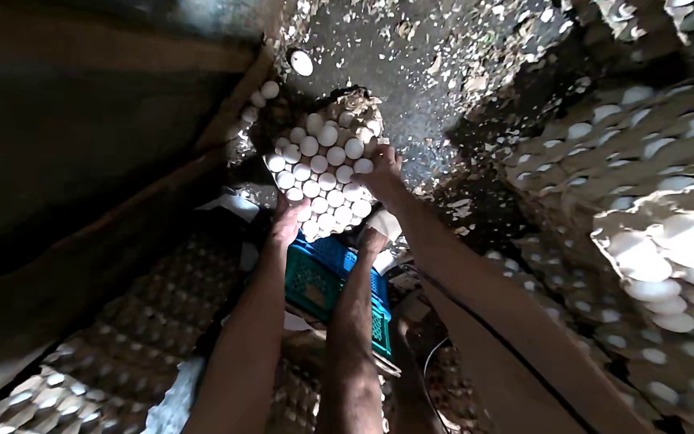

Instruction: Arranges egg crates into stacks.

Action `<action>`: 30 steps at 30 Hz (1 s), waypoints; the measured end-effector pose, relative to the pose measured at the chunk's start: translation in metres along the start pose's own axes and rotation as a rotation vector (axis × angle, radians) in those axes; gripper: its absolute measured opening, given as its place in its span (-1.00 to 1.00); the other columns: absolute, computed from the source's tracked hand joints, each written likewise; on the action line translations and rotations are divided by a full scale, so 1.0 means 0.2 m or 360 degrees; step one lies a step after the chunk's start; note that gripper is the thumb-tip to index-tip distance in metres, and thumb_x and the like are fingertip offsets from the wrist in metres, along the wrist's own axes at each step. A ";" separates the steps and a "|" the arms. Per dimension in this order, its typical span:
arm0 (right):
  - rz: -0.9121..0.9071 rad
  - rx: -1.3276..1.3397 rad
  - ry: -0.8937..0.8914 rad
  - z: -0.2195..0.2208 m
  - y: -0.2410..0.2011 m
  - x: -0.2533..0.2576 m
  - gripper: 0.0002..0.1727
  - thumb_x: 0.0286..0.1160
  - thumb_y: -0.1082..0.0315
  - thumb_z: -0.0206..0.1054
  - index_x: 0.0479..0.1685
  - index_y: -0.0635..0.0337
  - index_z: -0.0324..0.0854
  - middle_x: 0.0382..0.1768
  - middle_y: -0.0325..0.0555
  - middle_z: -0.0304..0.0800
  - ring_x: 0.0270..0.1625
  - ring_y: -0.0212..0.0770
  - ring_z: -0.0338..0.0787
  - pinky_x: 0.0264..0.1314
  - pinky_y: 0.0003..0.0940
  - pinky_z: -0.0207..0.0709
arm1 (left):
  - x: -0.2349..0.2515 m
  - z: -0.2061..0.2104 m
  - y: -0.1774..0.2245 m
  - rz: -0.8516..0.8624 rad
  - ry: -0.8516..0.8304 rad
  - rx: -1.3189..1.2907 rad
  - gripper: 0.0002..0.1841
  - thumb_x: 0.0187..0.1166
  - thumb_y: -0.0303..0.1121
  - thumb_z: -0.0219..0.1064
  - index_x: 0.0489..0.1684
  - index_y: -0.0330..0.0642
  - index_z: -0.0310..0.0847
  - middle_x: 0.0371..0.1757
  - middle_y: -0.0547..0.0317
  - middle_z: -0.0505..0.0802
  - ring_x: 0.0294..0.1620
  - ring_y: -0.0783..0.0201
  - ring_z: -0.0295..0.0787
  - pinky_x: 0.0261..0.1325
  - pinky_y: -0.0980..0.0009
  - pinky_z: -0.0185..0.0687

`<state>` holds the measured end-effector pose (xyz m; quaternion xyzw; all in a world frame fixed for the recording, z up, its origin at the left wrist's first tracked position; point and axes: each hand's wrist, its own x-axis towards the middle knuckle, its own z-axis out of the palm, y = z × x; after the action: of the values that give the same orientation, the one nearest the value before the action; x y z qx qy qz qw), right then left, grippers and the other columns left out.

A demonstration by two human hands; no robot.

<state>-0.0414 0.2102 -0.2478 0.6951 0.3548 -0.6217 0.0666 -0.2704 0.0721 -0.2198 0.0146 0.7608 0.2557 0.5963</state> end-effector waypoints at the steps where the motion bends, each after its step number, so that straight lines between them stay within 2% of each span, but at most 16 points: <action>1: 0.0000 -0.0001 0.0001 0.00 0.00 -0.02 0.16 -0.23 0.09 0.81 0.66 -0.13 0.27 0.65 0.35 0.21 0.61 0.35 0.38 0.39 0.37 0.53 | 0.00 0.00 0.00 0.0000 0.0007 -0.0016 0.03 0.37 -0.39 0.58 0.88 0.19 -0.07 0.62 0.07 0.56 0.52 0.04 0.59 0.41 -0.09 0.66; 3: 0.0009 0.0065 -0.0014 -0.01 -0.01 -0.06 0.12 -0.20 0.11 0.80 0.63 -0.13 0.28 0.68 0.34 0.15 0.61 0.32 0.39 0.33 0.31 0.60 | -0.02 -0.03 0.00 0.0038 -0.0022 -0.0073 0.00 0.38 -0.43 0.55 0.86 0.20 -0.04 0.59 0.06 0.59 0.49 0.03 0.61 0.39 -0.09 0.68; 5: -0.0032 0.0162 -0.0051 -0.01 -0.03 -0.10 0.10 -0.16 0.13 0.79 0.62 -0.11 0.26 0.64 0.30 0.22 0.51 0.24 0.52 0.21 0.23 0.68 | -0.06 -0.07 0.01 0.0089 -0.0080 -0.0066 -0.04 0.40 -0.43 0.53 0.83 0.22 -0.02 0.55 0.06 0.60 0.44 0.03 0.64 0.33 -0.06 0.71; 7: -0.0136 0.0291 -0.0087 -0.01 -0.03 -0.19 0.10 -0.10 0.18 0.78 0.65 -0.03 0.24 0.50 0.21 0.46 0.37 0.12 0.66 0.19 0.17 0.71 | -0.14 -0.14 0.02 0.0171 -0.0128 0.0026 -0.09 0.43 -0.33 0.54 0.81 0.25 0.06 0.53 0.11 0.65 0.40 0.07 0.68 0.30 0.00 0.73; 9: -0.0289 0.0486 -0.0105 -0.01 -0.07 -0.32 0.01 -0.02 0.29 0.74 0.59 0.12 0.25 0.26 0.10 0.67 0.25 -0.01 0.74 0.26 0.06 0.72 | -0.23 -0.17 0.08 0.0262 -0.0102 0.0102 -0.20 0.50 -0.31 0.49 0.78 0.17 0.15 0.48 0.11 0.69 0.37 0.10 0.70 0.31 0.02 0.73; 11: -0.0462 0.0660 -0.0053 0.00 -0.07 -0.47 -0.09 -0.03 0.37 0.74 0.45 0.25 0.32 0.06 0.06 0.74 0.12 -0.08 0.79 0.21 -0.06 0.74 | -0.37 -0.22 0.13 0.0331 -0.0047 0.0276 -0.29 0.55 -0.33 0.44 0.74 0.09 0.24 0.46 0.09 0.70 0.37 0.12 0.71 0.35 0.02 0.72; 13: -0.0544 0.0811 -0.0017 -0.01 -0.09 -0.65 -0.14 -0.03 0.44 0.72 0.40 0.26 0.33 0.01 0.05 0.76 0.04 -0.10 0.82 0.14 -0.09 0.78 | -0.51 -0.25 0.19 0.0375 0.0021 0.0398 -0.35 0.55 -0.35 0.45 0.67 -0.02 0.34 0.40 0.05 0.73 0.32 0.14 0.74 0.33 0.07 0.74; 15: -0.0528 0.0902 -0.0027 -0.06 -0.13 -0.88 -0.17 0.09 0.43 0.70 0.45 0.11 0.32 0.07 0.04 0.77 0.04 -0.04 0.83 0.05 0.02 0.79 | -0.67 -0.29 0.27 0.0386 0.0030 0.0306 -0.27 0.48 -0.40 0.50 0.69 -0.12 0.23 0.37 -0.03 0.72 0.27 0.11 0.75 0.29 0.06 0.76; 18: -0.0494 0.0908 0.0024 -0.11 -0.16 -1.16 -0.18 0.13 0.33 0.72 0.46 -0.03 0.34 0.08 0.00 0.76 -0.01 -0.03 0.83 -0.06 0.11 0.79 | -0.93 -0.36 0.39 0.0371 0.0054 0.0327 -0.14 0.50 -0.45 0.47 0.82 -0.07 0.01 0.44 -0.11 0.68 0.30 0.02 0.76 0.27 -0.04 0.78; 20: -0.0414 0.0911 0.0024 -0.16 -0.14 -1.34 -0.16 0.16 0.20 0.72 0.50 -0.11 0.33 0.11 -0.03 0.74 0.00 -0.05 0.83 -0.05 0.13 0.79 | -1.12 -0.34 0.48 0.0409 0.0022 0.0350 -0.15 0.47 -0.46 0.46 0.79 -0.12 0.02 0.40 -0.12 0.69 0.26 0.01 0.77 0.24 -0.05 0.80; 22: -0.0337 0.1025 -0.0031 -0.23 -0.10 -1.53 -0.18 0.19 0.09 0.70 0.49 -0.20 0.32 0.16 -0.11 0.72 0.01 -0.13 0.83 -0.01 0.07 0.80 | -1.32 -0.30 0.56 0.0499 -0.0018 0.0400 -0.12 0.41 -0.47 0.51 0.77 -0.17 0.04 0.38 -0.12 0.70 0.26 0.03 0.77 0.26 -0.04 0.78; 25: -0.0378 0.1262 0.0004 -0.35 0.03 -1.84 -0.19 0.20 0.07 0.69 0.50 -0.15 0.34 0.33 -0.11 0.66 0.20 -0.20 0.79 0.18 -0.03 0.79 | -1.61 -0.22 0.66 0.0627 -0.0166 0.0558 0.03 0.25 -0.33 0.64 0.78 -0.16 -0.01 0.42 -0.07 0.67 0.31 0.07 0.74 0.32 0.00 0.76; 26: -0.0401 0.1326 0.0060 -0.39 0.08 -1.95 -0.19 0.20 0.07 0.69 0.50 -0.12 0.35 0.35 -0.10 0.65 0.23 -0.22 0.78 0.21 -0.06 0.78 | -1.72 -0.17 0.69 0.0654 -0.0182 0.0624 0.00 0.24 -0.33 0.63 0.76 -0.16 0.04 0.40 -0.04 0.69 0.29 0.10 0.75 0.30 0.03 0.77; 28: -0.0436 0.1441 0.0209 -0.50 0.21 -2.16 -0.18 0.18 0.07 0.69 0.51 -0.04 0.37 0.37 -0.06 0.65 0.28 -0.23 0.75 0.26 -0.10 0.75 | -1.91 -0.03 0.72 0.0691 -0.0276 0.0706 -0.10 0.30 -0.47 0.56 0.73 -0.14 0.12 0.39 -0.04 0.71 0.28 0.07 0.76 0.29 0.01 0.78; 30: -0.0468 0.1534 0.0386 -0.63 0.37 -2.38 -0.20 0.18 0.10 0.69 0.48 0.03 0.41 0.34 -0.05 0.66 0.27 -0.24 0.75 0.24 -0.14 0.76 | -2.09 0.12 0.72 0.0736 -0.0441 0.0798 -0.11 0.31 -0.47 0.54 0.74 -0.07 0.11 0.38 0.06 0.71 0.27 0.13 0.76 0.28 0.05 0.78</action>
<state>0.1152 0.0270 0.1883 0.6568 0.1272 -0.6323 -0.3908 -0.1692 0.0692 0.2119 0.3665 0.6884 0.1849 0.5980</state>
